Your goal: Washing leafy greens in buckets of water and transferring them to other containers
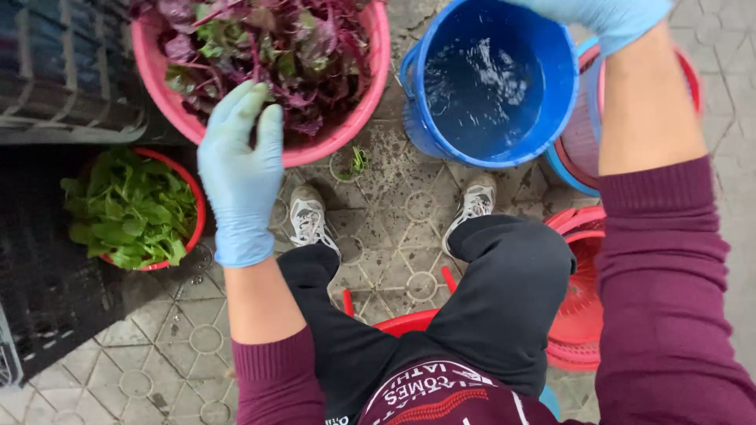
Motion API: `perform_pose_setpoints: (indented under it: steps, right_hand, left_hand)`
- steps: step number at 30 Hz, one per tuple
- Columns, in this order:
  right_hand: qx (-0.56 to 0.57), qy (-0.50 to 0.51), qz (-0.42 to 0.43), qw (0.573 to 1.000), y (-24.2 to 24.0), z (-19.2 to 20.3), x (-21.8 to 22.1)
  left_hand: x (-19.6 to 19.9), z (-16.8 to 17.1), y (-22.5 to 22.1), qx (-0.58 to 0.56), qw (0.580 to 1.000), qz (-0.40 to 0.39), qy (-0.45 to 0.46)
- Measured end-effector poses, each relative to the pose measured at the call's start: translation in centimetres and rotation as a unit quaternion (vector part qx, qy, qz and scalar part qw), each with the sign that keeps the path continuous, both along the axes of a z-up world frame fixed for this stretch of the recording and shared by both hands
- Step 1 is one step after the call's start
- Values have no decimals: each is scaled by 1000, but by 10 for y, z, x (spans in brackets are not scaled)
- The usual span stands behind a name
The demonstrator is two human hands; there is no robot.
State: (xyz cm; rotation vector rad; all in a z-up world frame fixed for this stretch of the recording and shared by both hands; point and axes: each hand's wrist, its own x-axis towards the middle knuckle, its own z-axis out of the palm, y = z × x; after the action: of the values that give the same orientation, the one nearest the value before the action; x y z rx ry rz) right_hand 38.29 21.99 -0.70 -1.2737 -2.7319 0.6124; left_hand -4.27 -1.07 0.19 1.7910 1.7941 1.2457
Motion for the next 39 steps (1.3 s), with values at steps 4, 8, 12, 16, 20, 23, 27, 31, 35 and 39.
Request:
perform_pose_setpoints:
  steps: [4,8,12,16,20,23,27,31,35,39]
  right_hand:
    - [35,-60,-97,993,-10,-75,93]
    - [20,-70,-196,978,-23,-165,157]
    - [18,-71,-237,969,-31,-209,151]
    - [29,-59,-287,956,-30,-223,149]
    - [7,9,-318,948,-27,-200,144]
    - [-18,62,-310,948,-25,-188,148]
    - [-42,175,-289,940,-11,-141,87]
    - [37,203,-125,971,-27,-67,-44]
    - [-83,241,-137,957,-6,-106,-136]
    - [-22,255,-96,962,1,-117,-165]
  left_hand:
    - [2,0,5,-7,999,9,33]
    - [9,-5,12,-12,999,9,51]
    - [12,-6,24,-3,997,21,72]
    - [4,-17,33,20,994,52,91]
    - [-6,-26,38,-2,985,86,149]
    - [-17,-47,43,-86,981,109,138]
    - [-36,-82,49,-108,974,125,157]
    - [-30,-96,61,-93,974,103,178]
    - [-12,-93,64,-97,978,59,176]
    - [-12,-108,44,-55,966,61,247]
